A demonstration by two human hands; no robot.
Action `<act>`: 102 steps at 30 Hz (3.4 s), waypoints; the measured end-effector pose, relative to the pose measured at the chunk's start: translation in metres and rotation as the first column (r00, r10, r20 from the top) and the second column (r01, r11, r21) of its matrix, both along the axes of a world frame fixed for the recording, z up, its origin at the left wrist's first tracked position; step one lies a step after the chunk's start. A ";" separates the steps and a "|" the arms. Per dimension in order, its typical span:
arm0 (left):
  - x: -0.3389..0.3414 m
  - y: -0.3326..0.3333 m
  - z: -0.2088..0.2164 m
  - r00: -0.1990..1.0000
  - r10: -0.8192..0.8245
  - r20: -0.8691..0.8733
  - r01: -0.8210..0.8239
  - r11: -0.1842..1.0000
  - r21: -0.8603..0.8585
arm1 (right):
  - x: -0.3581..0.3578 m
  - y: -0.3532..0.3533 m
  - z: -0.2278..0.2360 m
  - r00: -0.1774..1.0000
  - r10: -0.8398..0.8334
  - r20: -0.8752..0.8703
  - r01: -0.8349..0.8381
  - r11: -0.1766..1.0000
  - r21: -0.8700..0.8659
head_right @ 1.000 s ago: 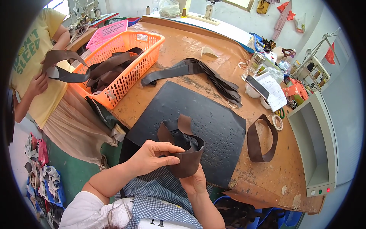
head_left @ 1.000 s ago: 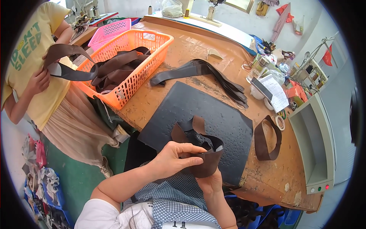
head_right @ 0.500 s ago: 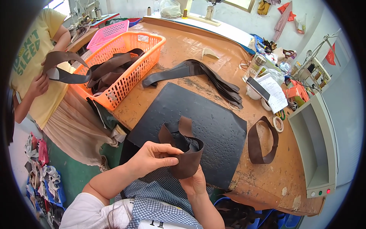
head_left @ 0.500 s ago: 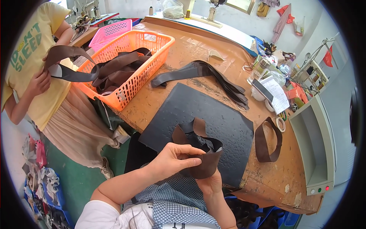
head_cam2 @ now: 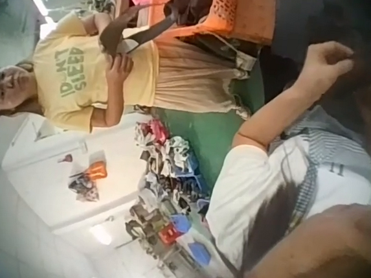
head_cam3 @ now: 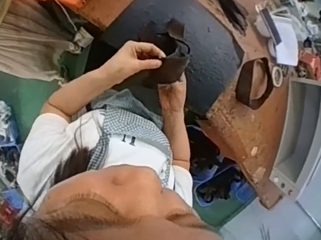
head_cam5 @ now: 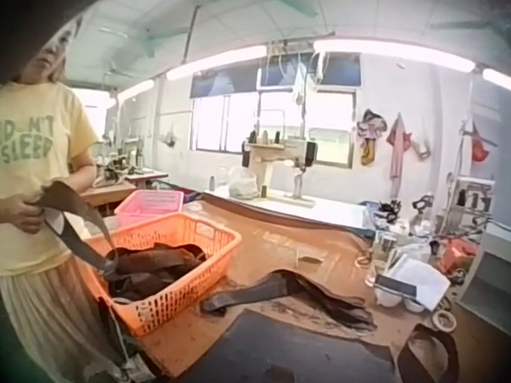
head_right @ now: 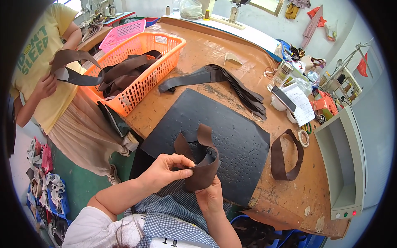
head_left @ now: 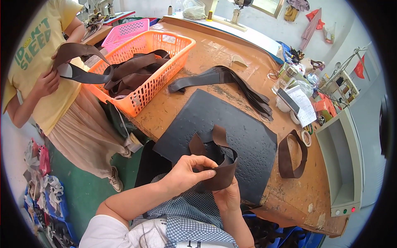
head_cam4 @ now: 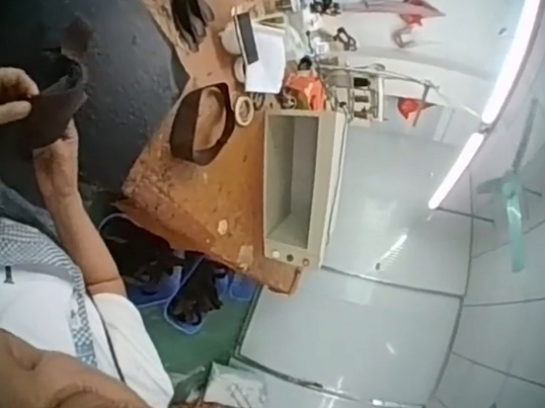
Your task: Assembling and aligning leather or synthetic components for shoe manufacturing at a workbench.
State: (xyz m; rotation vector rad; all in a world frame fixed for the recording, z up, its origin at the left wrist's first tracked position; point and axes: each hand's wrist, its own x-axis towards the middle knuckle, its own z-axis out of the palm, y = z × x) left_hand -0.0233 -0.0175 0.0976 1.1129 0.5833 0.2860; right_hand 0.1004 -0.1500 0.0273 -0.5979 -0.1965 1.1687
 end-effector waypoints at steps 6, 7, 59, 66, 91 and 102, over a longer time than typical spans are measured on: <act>-0.004 -0.003 0.008 0.993 0.119 -0.015 -0.060 0.598 0.799 | -0.008 0.002 0.013 0.980 -0.152 0.125 0.164 0.983 -0.086; -0.003 0.001 0.008 0.999 0.021 0.030 -0.036 0.568 0.822 | -0.009 0.002 0.014 0.961 -0.210 0.181 0.226 0.971 -0.072; -0.021 -0.002 0.005 0.995 0.095 0.019 -0.065 0.509 0.859 | -0.022 0.016 0.031 0.924 -0.176 0.338 0.220 0.971 -0.096; -0.025 -0.001 0.004 0.994 0.090 0.067 -0.109 0.629 0.770 | 0.006 0.018 0.032 0.968 -0.146 0.203 0.160 0.985 -0.057; -0.022 -0.004 -0.017 0.988 0.105 0.110 -0.145 0.865 0.481 | 0.004 0.016 0.028 0.871 -0.266 0.413 0.321 0.945 -0.068; -0.031 0.004 -0.008 1.000 -0.004 -0.009 0.008 0.872 0.490 | -0.007 0.021 0.034 0.826 -0.290 0.483 0.353 0.935 -0.042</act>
